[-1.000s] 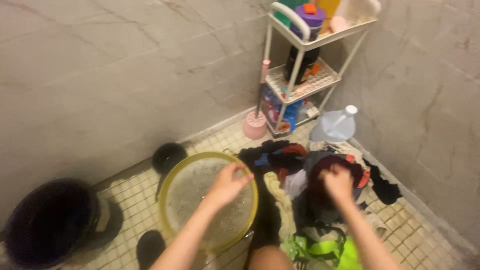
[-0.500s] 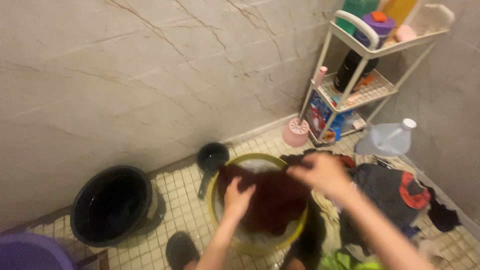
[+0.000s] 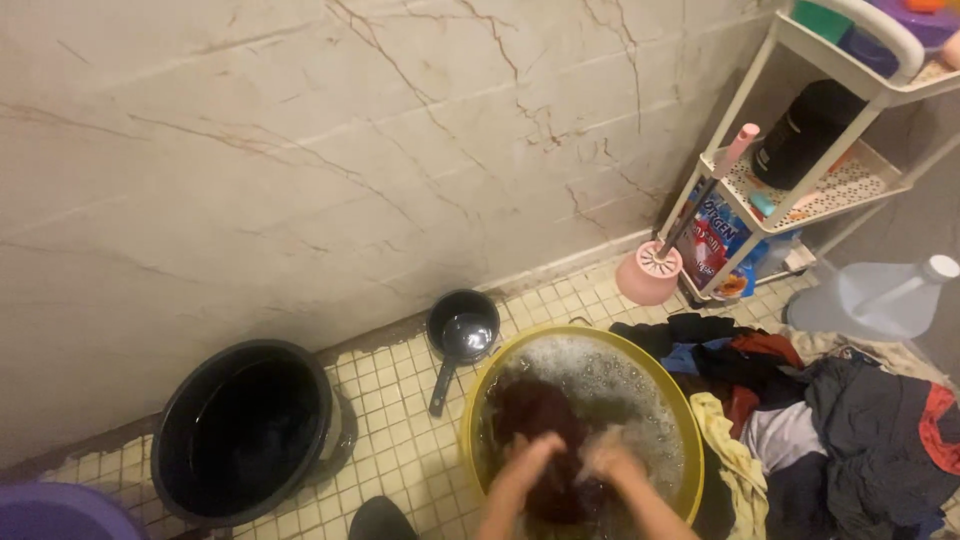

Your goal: Hand washing various items of clothing in buckets using water and soap.

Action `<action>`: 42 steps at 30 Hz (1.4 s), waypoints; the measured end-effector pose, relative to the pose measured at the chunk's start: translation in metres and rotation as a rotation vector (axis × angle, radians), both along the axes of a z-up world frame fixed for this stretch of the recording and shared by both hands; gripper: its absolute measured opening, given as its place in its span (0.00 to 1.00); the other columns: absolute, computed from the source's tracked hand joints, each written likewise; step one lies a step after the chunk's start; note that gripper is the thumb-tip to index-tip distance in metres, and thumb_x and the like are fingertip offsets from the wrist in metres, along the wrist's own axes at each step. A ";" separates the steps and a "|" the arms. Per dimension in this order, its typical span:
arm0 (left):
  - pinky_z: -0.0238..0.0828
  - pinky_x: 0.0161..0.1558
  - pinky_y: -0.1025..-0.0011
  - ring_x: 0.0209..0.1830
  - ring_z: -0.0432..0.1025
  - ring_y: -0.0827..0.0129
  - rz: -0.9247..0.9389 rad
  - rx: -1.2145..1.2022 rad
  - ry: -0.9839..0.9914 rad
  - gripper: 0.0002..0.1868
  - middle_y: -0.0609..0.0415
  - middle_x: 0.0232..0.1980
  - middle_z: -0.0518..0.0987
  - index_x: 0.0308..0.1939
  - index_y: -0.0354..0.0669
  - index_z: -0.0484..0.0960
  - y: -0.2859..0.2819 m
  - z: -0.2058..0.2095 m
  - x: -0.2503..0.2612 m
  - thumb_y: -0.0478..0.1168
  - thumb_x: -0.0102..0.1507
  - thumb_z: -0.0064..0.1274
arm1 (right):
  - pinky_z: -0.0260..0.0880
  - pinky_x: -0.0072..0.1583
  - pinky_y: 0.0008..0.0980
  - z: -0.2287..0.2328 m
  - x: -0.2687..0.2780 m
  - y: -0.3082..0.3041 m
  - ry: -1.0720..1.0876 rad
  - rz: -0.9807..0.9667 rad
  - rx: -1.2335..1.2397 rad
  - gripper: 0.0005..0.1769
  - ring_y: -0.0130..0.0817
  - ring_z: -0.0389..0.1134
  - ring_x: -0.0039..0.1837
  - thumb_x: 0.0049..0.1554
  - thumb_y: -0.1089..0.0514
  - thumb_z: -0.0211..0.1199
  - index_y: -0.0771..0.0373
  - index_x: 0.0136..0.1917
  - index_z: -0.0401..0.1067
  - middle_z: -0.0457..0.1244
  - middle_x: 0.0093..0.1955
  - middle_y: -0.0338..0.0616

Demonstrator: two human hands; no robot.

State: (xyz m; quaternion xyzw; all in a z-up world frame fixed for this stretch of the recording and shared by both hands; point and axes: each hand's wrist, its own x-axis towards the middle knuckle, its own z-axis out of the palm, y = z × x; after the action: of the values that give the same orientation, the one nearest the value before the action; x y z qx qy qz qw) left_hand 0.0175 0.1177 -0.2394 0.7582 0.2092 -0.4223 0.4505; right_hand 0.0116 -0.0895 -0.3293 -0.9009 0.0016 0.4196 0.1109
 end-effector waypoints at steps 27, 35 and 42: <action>0.45 0.75 0.45 0.84 0.36 0.43 -0.375 0.393 -0.356 0.49 0.49 0.85 0.30 0.81 0.58 0.41 -0.015 0.101 -0.018 0.66 0.65 0.48 | 0.56 0.71 0.52 0.137 -0.038 0.062 -0.267 -0.433 -0.137 0.49 0.51 0.49 0.78 0.52 0.31 0.65 0.45 0.80 0.52 0.45 0.81 0.55; 0.53 0.76 0.56 0.81 0.48 0.53 0.359 -0.127 -0.225 0.64 0.42 0.81 0.48 0.81 0.47 0.42 -0.010 -0.032 0.000 0.63 0.53 0.65 | 0.74 0.57 0.42 0.157 -0.055 0.034 -0.369 -1.162 0.573 0.26 0.49 0.74 0.52 0.43 0.52 0.70 0.72 0.51 0.81 0.73 0.49 0.58; 0.63 0.65 0.56 0.67 0.64 0.51 0.325 -0.141 -0.290 0.44 0.36 0.68 0.66 0.68 0.39 0.61 -0.029 -0.026 -0.014 0.60 0.57 0.57 | 0.65 0.56 0.47 0.149 -0.103 0.139 -1.430 -0.164 0.606 0.39 0.60 0.69 0.55 0.29 0.44 0.79 0.68 0.49 0.75 0.67 0.52 0.59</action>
State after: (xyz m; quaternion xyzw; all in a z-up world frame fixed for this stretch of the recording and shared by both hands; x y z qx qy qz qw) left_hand 0.0031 0.0886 -0.2649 0.7339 0.2316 -0.2446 0.5898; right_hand -0.0911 0.0499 -0.1803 -0.8799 -0.1185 -0.2903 0.3570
